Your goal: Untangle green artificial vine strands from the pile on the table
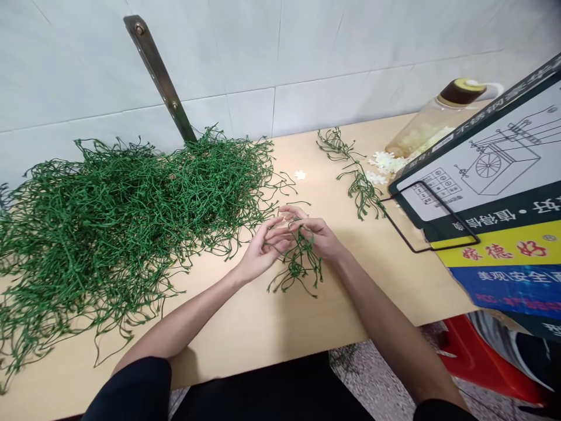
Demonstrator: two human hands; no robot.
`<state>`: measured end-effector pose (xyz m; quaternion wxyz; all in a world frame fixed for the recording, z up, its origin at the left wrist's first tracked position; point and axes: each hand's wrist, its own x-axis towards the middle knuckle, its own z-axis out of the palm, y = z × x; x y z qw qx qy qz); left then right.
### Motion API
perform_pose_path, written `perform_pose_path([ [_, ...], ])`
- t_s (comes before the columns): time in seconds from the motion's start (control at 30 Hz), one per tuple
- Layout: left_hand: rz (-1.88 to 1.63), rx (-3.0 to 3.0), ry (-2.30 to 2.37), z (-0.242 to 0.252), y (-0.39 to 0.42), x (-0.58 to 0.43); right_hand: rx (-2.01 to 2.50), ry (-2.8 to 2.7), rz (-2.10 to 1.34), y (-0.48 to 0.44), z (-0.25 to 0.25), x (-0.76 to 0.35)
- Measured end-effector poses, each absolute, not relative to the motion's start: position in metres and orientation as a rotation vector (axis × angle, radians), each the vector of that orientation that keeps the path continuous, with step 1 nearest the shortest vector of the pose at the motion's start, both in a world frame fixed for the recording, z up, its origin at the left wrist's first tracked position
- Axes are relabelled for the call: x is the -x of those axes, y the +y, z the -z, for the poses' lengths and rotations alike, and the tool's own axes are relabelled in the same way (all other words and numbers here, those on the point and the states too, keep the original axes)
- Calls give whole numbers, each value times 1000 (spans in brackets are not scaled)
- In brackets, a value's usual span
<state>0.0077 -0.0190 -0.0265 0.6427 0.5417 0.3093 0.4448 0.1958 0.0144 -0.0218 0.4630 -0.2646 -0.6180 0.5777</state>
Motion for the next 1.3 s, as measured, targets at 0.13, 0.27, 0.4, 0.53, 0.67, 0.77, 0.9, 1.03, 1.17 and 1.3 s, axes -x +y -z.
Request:
perform_pose_path([
  [0.13, -887, -817, 605, 24, -17, -11, 629, -1574, -1427, 13, 17, -192],
  [0.27, -856, -692, 619, 20, -13, -7, 600, -1570, -1461, 13, 14, -192],
  [0.4, -884, -666, 691, 17, -10, -6, 679, -1385, -1448, 16, 19, -196],
  [0.53, -944, -669, 754, 18, -11, -9, 793, -1310, -1331, 18, 23, -202],
  [0.67, -993, -729, 778, 21, -12, -12, 885, -1424, -1435, 14, 16, -200],
  [0.77, -994, -797, 780, 23, -12, -13, 931, -1459, -1514, 10, 9, -195],
  [0.9, -1006, -804, 776, 21, -12, -12, 936, -1426, -1592, 10, 6, -195],
  [1.03, -1097, -780, 788, 17, -13, -12, 887, -1335, -1662, 13, 8, -201],
  [1.17, -1139, -790, 768, 15, -13, -13, 809, -1247, -1735, 14, 8, -201],
  [1.3, -1078, -683, 777, 13, -12, -10, 732, -1115, -1790, 13, 7, -198],
])
